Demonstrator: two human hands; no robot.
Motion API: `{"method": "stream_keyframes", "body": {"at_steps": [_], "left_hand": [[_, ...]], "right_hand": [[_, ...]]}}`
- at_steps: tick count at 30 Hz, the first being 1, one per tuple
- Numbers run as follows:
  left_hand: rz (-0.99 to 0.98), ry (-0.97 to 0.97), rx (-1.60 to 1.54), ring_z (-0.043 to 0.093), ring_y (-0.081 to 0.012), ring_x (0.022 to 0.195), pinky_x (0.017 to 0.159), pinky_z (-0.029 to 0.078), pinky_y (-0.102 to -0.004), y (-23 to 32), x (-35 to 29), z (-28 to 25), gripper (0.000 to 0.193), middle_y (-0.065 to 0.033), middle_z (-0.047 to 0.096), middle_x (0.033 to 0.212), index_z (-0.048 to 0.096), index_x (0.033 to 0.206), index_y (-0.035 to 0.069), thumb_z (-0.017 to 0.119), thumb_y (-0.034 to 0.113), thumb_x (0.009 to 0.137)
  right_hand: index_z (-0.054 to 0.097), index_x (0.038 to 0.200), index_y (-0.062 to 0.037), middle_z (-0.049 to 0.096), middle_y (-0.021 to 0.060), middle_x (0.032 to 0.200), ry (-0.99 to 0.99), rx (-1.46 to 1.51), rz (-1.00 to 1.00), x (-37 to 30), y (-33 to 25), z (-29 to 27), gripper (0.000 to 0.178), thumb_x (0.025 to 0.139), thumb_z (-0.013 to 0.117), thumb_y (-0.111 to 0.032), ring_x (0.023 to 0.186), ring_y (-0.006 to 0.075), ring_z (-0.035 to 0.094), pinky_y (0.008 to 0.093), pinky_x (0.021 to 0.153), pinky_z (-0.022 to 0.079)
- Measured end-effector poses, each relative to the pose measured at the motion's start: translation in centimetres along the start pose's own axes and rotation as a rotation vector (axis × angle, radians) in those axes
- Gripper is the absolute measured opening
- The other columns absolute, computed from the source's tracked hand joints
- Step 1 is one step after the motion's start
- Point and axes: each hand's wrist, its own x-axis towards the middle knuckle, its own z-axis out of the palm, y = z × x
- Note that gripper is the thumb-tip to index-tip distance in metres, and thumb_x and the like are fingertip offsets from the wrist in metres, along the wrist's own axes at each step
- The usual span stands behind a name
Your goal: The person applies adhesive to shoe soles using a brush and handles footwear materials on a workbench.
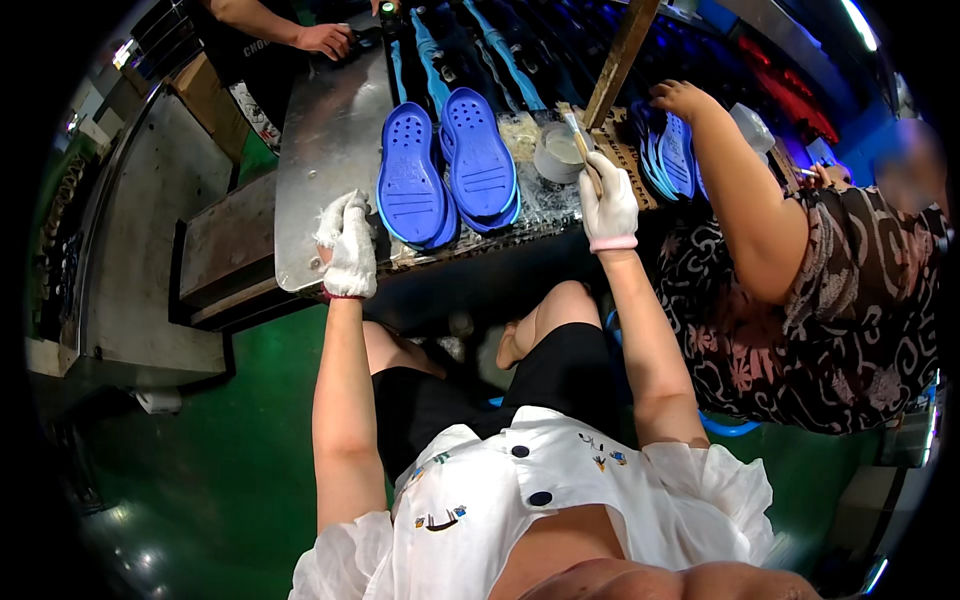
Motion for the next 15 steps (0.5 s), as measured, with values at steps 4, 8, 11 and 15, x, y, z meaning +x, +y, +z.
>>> {"method": "stream_keyframes", "body": {"at_steps": [4,8,11,15], "left_hand": [[-0.001,-0.001,-0.072,0.047,-0.0048,0.057,0.051,0.039,-0.0196,0.1,-0.3,0.1,0.019,-0.0021,0.061,0.083,0.061,0.103,0.003,0.054,0.013,0.089],[-0.019,0.016,-0.049,0.047,-0.0049,0.058,0.052,0.039,-0.0207,0.4,-0.1,0.3,0.017,-0.0009,0.06,0.079,0.062,0.1,0.003,0.056,0.014,0.088],[-0.017,0.015,-0.027,0.047,-0.0049,0.058,0.052,0.039,-0.021,0.3,-0.1,0.2,0.017,0.0,0.06,0.078,0.063,0.099,0.003,0.056,0.015,0.088],[-0.019,0.013,-0.039,0.047,-0.0048,0.058,0.052,0.039,-0.0209,0.3,-0.1,0.4,0.017,-0.0001,0.06,0.078,0.063,0.099,0.003,0.056,0.014,0.088]], "right_hand": [[0.059,0.106,-0.0102,0.062,0.0094,0.088,-0.007,-0.018,-0.03,1.0,1.3,1.2,0.03,0.077,0.066,-0.009,0.081,0.0289,0.058,0.037,0.071,0.048],[0.058,0.108,-0.0108,0.062,0.0092,0.086,-0.078,-0.067,-0.032,0.9,2.0,1.3,0.035,0.075,0.068,-0.012,0.081,0.028,0.058,0.0366,0.071,0.048],[0.057,0.111,-0.0088,0.062,0.0124,0.094,-0.137,-0.067,0.045,0.6,1.7,1.2,0.04,0.074,0.07,-0.016,0.085,0.0282,0.058,0.0354,0.075,0.048],[0.051,0.119,-0.0095,0.06,0.0119,0.098,-0.236,-0.077,0.182,-0.1,1.9,0.7,0.056,0.07,0.075,-0.024,0.085,0.0278,0.058,0.0364,0.076,0.048]]}}
